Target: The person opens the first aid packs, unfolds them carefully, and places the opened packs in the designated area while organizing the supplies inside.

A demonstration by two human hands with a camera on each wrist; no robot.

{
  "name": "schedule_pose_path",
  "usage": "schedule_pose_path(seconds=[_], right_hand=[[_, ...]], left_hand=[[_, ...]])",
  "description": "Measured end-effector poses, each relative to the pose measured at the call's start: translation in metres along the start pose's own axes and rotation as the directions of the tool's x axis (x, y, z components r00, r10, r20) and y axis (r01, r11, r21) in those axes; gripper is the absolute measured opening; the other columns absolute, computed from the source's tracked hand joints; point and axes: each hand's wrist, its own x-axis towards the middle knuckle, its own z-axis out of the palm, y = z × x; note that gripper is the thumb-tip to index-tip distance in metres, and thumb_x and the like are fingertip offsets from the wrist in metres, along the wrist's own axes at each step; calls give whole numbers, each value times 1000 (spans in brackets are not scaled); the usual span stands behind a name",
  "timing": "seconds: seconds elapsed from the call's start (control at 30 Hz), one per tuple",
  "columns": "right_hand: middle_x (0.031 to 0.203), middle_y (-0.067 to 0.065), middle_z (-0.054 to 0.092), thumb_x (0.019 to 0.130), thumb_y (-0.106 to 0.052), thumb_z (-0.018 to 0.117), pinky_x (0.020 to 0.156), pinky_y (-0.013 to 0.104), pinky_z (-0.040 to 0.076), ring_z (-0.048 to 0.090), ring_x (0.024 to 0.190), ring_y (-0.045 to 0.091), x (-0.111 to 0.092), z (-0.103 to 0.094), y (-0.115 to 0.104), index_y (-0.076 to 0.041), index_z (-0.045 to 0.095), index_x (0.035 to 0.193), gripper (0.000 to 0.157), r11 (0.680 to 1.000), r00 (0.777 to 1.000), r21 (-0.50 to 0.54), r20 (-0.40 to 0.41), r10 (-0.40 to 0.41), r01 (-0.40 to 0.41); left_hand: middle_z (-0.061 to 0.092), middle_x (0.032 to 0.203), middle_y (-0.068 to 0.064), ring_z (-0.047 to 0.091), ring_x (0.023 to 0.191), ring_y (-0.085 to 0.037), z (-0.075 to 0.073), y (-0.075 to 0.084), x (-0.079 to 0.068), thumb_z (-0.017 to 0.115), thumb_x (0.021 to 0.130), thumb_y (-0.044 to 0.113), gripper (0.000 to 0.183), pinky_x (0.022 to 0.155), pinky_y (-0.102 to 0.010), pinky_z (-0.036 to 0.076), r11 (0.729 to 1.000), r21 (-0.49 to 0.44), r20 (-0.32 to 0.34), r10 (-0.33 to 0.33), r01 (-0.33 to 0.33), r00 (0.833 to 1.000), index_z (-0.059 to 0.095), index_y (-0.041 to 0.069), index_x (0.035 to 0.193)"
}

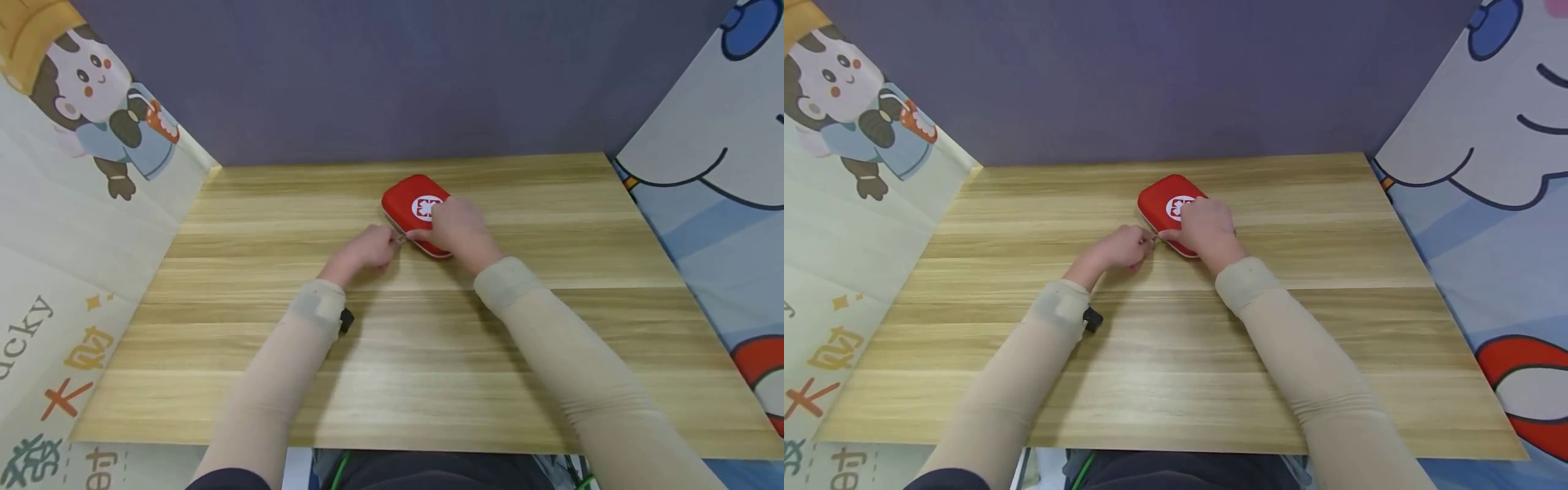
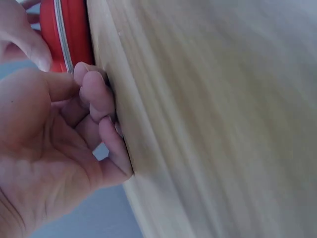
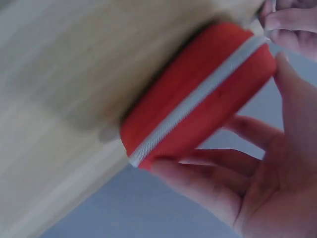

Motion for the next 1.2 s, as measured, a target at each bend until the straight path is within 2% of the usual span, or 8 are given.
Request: schedule_pose_path(seconds=[0.13,0.23,0.33,0.47,0.6,0.7,0.9,1.2], right_hand=[[100,10,74,87,-78,68,80,44,59,68,89,28,-13,-10,0,-9,74,99,69,996,994,-83,103,-34,43],[104,9,73,82,-75,75,84,44,58,67,94,27,-25,-18,-2,-12,74,102,66,991,984,-118,176,-41,63],[110,10,71,78,-68,83,89,45,57,66,101,28,-33,-25,-5,-13,73,108,64,993,974,-107,223,-29,54],[123,13,68,78,-62,87,97,50,58,64,112,32,-33,-26,-7,-9,70,119,69,999,967,18,253,-31,27],[139,17,62,80,-55,89,112,52,53,59,127,35,-25,-23,-2,-4,61,137,82,984,965,172,252,-79,36],[134,16,64,80,-52,90,113,51,52,60,124,35,-19,-22,1,-4,61,135,79,975,962,213,242,-122,70],[108,11,67,81,-48,91,98,44,56,62,101,30,-17,-23,4,-7,67,112,56,971,948,208,269,-168,113],[108,13,67,81,-47,91,100,45,55,62,103,31,-16,-25,5,-5,65,113,58,971,953,201,248,-176,128]], left_hand=[[60,54,1,60,49,-13,2,3,2,41,112,14,30,64,-26,52,999,-18,-41,-35,34,999,69,5,107],[61,54,1,62,49,-14,2,6,4,41,113,15,31,65,-26,54,998,-46,-50,-55,53,997,70,2,113],[60,56,0,63,49,-14,2,7,5,42,113,17,31,61,-26,54,995,-64,-50,-79,75,996,69,1,114],[62,58,-1,64,51,-14,0,7,6,42,114,16,30,58,-25,52,993,-60,-46,-105,102,993,68,2,114],[63,60,-3,66,53,-16,-1,6,6,41,114,16,30,58,-26,52,992,-79,-39,-105,102,994,68,3,113],[62,61,-3,65,53,-16,-1,5,5,41,114,15,29,56,-26,52,991,-96,-42,-99,95,994,67,3,112],[61,60,-2,64,51,-14,1,2,3,39,113,15,29,57,-25,52,992,-103,-30,-83,80,996,65,3,113],[60,57,0,63,51,-14,4,4,-1,43,113,18,29,60,-26,48,997,-65,-44,-39,36,998,62,6,94]])
